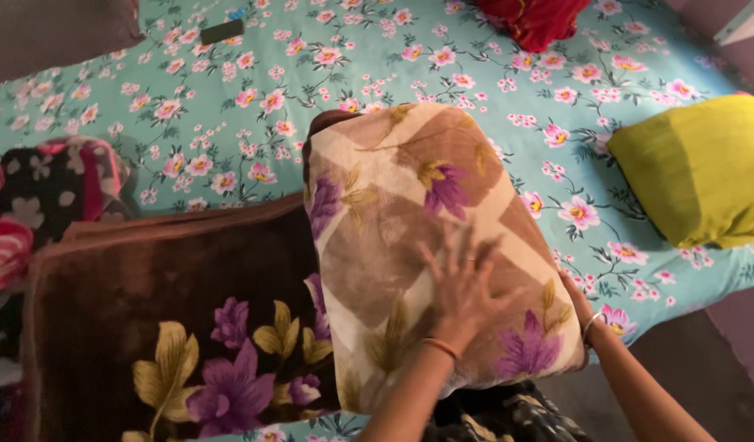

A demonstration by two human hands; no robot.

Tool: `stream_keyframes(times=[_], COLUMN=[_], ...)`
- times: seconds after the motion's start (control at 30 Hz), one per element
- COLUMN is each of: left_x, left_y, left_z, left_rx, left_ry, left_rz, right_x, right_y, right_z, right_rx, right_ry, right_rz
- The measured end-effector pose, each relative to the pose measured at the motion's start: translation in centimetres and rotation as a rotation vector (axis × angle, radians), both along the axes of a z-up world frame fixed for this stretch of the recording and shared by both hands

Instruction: The person folds a brown floral blanket on a bed, smoothing and aligning edges, then folds a second gray floral blanket. The person uses both hands to fold and press the blankets into compact rectangular shapes.

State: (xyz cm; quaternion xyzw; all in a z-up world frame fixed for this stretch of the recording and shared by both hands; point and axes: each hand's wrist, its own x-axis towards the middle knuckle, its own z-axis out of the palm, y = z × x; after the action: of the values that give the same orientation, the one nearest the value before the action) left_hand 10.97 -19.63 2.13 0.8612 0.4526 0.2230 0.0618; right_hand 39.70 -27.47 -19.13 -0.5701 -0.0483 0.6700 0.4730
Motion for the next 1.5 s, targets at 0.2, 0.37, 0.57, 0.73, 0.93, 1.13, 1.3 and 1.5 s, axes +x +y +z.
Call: stream_keyframes(times=[0.2, 0.37, 0.57, 0.73, 0.93, 1.13, 1.3, 1.5], left_x=[4.7, 4.0, 3.2, 2.6, 3.7, 9.6, 19.1, 26.0], left_y=[-1.1, -1.0, -0.9, -1.1, -0.1, 1.8, -0.3, -4.1], left_z=[-0.1, -1.1, -1.3, -0.8, 1.2, 2.6, 2.5, 0.4], left_rx=[-0.070, -0.017, 0.098, 0.091, 0.113, 0.187, 0.149, 0.120], left_ry=[0.013, 0.002, 0.005, 0.046, 0.096, -0.006, -0.044, -0.115], left_rz=[-0.066, -0.073, -0.038, 0.022, 0.120, 0.181, 0.100, -0.047], right_x=[1.3, 0.6, -2.1, -3.7, -2.2, 5.7, 17.9, 24.3], right_y=[-1.4, -0.1, 1.7, 2.8, 6.0, 8.8, 4.1, -4.8], right_z=[1.9, -0.7, -1.7, 2.4, 7.1, 9.0, 8.0, 4.4], right_rx=[-0.032, -0.114, -0.130, 0.043, 0.052, 0.145, 0.112, -0.031], right_ry=[-0.171, 0.018, 0.194, -0.008, 0.063, 0.013, -0.250, -0.218], right_rz=[0.177, 0.208, 0.206, 0.196, 0.280, 0.262, 0.098, -0.041])
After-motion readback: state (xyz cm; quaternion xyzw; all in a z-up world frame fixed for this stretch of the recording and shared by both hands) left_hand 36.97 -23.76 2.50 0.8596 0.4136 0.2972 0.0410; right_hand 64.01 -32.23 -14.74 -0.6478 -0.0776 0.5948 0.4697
